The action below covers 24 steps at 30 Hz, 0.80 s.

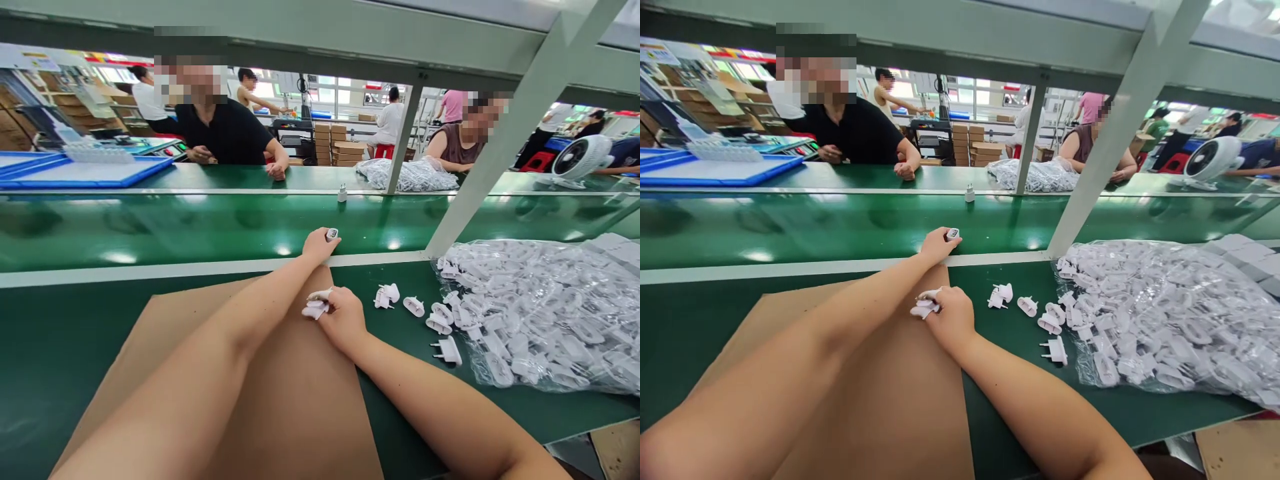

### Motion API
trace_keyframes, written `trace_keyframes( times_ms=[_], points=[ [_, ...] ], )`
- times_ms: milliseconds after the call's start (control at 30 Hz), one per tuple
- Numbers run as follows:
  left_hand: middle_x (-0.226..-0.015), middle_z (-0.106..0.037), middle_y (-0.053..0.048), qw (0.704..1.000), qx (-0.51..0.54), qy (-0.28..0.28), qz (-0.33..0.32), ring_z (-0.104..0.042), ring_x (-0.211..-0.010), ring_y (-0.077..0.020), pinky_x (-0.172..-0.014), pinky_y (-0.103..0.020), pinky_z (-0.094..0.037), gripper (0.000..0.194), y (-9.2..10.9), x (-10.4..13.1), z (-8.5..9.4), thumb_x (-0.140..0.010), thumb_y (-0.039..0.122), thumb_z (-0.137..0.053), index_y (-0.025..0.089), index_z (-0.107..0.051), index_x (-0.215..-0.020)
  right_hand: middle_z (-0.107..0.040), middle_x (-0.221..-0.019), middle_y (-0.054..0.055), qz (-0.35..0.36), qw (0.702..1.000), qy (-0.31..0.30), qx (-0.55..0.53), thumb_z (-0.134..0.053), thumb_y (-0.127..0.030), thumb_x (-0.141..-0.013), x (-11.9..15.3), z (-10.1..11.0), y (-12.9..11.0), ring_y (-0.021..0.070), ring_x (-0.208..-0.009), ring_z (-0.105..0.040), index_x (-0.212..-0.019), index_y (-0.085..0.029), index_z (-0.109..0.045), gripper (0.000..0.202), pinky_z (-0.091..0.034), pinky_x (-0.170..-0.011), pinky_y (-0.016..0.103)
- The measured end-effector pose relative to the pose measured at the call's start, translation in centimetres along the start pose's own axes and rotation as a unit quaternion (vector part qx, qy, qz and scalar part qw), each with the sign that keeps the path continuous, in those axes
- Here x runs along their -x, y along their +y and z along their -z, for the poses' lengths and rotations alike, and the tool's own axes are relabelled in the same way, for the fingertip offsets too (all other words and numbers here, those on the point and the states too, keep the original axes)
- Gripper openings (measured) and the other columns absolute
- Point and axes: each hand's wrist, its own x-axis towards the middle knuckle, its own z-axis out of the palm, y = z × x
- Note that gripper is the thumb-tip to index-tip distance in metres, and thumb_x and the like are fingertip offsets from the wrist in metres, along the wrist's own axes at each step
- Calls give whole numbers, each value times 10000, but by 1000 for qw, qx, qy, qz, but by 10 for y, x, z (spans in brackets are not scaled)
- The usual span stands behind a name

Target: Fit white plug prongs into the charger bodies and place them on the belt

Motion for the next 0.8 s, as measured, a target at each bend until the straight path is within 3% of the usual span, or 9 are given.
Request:
trace_keyframes(
  times_ms=[133,300,400,500,600,667,800],
  points=[
    [-1161,-749,-106,1000,21,18,-13,-680,-1002,-231,-913,-326,-509,367,-20,29,38,-940,316,-673,144,-702,-1263,-797,-944,44,-124,967,68,-212,-876,-465,-702,-6,-1,-1,208,-836,-724,-973,-213,-791,380,-590,-853,376],
    [-1180,-755,-94,994,106,10,0,-696,-1019,-243,-947,-356,-542,418,-54,110,88,-892,384,-692,167,-705,-1249,-793,-890,63,-149,939,69,-302,-914,-483,-607,-11,0,-14,207,-788,-720,-885,-179,-786,431,-607,-779,360],
    [-1184,-757,-94,984,174,-44,-15,-705,-1049,-259,-977,-390,-546,413,-59,161,98,-879,435,-708,191,-718,-1212,-780,-847,60,-146,940,62,-301,-887,-509,-655,-11,1,-18,191,-738,-698,-863,-182,-788,400,-603,-726,346],
    [-1222,-744,-85,976,182,-88,-77,-682,-1129,-267,-1026,-420,-514,361,-51,196,99,-907,439,-696,237,-726,-1205,-788,-879,60,-145,943,66,-292,-893,-498,-654,-11,0,-19,200,-770,-711,-874,-190,-790,392,-614,-768,368],
    [-1234,-727,-90,976,149,-103,-119,-654,-1153,-288,-1022,-444,-492,444,-41,207,99,-835,457,-785,244,-704,-1216,-799,-964,63,-136,948,78,-277,-908,-453,-647,-10,0,-20,232,-893,-744,-925,-205,-779,394,-615,-882,412],
    [-1096,-746,-76,975,133,-110,-137,-668,-1038,-271,-943,-418,-501,386,-38,207,100,-803,463,-818,225,-720,-1091,-794,-997,59,-111,961,82,-239,-887,-423,-701,-6,2,-24,232,-936,-747,-959,-217,-770,350,-605,-921,419],
    [-801,-700,-22,962,163,-134,-172,-621,-766,-184,-696,-307,-451,260,-41,201,103,-849,439,-786,197,-690,-852,-780,-1020,50,35,996,56,-64,-757,-353,-864,4,9,-35,218,-958,-723,-1001,-257,-772,167,-571,-963,435]
  ],
)
